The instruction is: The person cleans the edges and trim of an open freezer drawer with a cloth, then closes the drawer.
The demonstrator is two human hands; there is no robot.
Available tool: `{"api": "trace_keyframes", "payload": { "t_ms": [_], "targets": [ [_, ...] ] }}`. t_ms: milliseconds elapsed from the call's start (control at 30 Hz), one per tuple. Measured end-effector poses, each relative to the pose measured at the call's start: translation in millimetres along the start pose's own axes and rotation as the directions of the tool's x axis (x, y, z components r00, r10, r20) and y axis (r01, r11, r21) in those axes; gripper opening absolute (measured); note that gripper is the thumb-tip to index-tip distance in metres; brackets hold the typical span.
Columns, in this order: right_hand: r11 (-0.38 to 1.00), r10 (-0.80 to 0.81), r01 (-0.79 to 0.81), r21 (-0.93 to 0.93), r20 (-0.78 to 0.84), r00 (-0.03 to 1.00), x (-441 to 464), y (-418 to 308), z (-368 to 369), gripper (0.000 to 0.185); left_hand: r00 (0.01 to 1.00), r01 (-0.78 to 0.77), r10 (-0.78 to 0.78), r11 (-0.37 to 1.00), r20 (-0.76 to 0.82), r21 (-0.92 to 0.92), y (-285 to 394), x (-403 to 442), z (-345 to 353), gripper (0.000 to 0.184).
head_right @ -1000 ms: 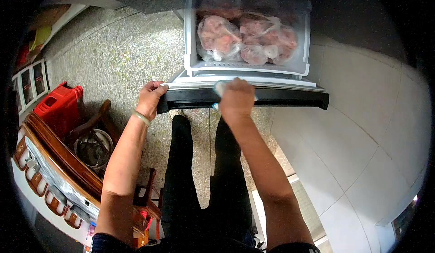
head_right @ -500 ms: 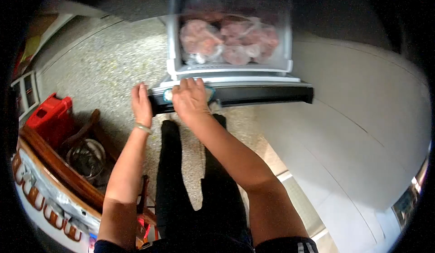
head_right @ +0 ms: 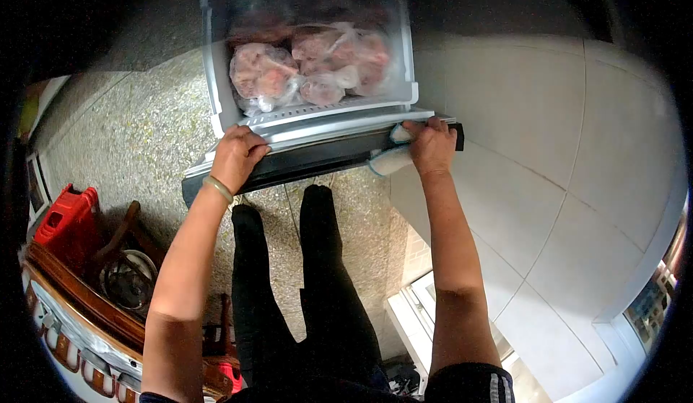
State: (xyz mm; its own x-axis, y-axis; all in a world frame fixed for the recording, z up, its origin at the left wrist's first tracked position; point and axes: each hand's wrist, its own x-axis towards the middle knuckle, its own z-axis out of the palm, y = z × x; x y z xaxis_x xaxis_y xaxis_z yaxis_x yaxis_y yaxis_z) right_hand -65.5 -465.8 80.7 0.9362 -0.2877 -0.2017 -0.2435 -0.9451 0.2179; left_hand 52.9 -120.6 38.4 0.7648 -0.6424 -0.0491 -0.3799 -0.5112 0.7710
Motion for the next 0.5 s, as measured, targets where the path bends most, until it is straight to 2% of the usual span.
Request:
{"api": "trace_keyframes", "payload": {
  "t_ms": [67, 133, 167, 233, 300, 367, 400, 433, 500],
  "targets": [
    [1.000, 0.021, -0.022, 0.008, 0.012, 1.000, -5, 0, 6, 0.028, 1.000, -0.007, 0.007, 1.000, 0.023, 0.000, -2, 5, 2, 0.008],
    [0.984, 0.018, -0.011, 0.177, -0.039, 0.999, -5, -5, 13, 0.025, 0.999, 0.007, -0.006, 1.000, 0.053, -0.020, -7, 7, 1, 0.009],
    [0.984, 0.023, -0.016, 0.179, -0.038, 0.999, -8, -10, 16, 0.025, 0.998, 0.003, -0.002, 1.000, 0.056, -0.018, -9, 7, 2, 0.009],
    [0.987, 0.073, -0.070, 0.141, -0.013, 0.997, -10, -37, 11, 0.021, 0.996, 0.090, -0.086, 0.990, 0.035, -0.108, -10, 8, 5, 0.010],
    [0.983, 0.027, -0.002, 0.181, -0.139, 0.990, -12, -61, 22, 0.018, 0.991, 0.129, -0.122, 0.982, 0.061, -0.139, -10, 8, 6, 0.011],
    [0.926, -0.036, 0.045, 0.374, -0.031, 0.999, -11, -99, 3, 0.017, 0.979, 0.201, -0.189, 0.959, 0.078, -0.200, -13, 6, 8, 0.011],
    [0.933, -0.021, 0.027, 0.359, -0.018, 1.000, -14, -128, -15, 0.016, 0.979, 0.195, -0.180, 0.962, 0.092, -0.191, -14, 6, 8, 0.011],
    [0.894, -0.023, 0.034, 0.447, -0.029, 0.999, -17, -152, -15, 0.014, 0.980, 0.191, -0.176, 0.963, 0.093, -0.188, -14, 7, 8, 0.011],
    [0.822, -0.096, 0.162, 0.545, -0.148, 0.984, -24, -210, -11, 0.013, 0.972, 0.234, -0.225, 0.949, 0.067, -0.211, -12, 6, 8, 0.012]
  ]
}}
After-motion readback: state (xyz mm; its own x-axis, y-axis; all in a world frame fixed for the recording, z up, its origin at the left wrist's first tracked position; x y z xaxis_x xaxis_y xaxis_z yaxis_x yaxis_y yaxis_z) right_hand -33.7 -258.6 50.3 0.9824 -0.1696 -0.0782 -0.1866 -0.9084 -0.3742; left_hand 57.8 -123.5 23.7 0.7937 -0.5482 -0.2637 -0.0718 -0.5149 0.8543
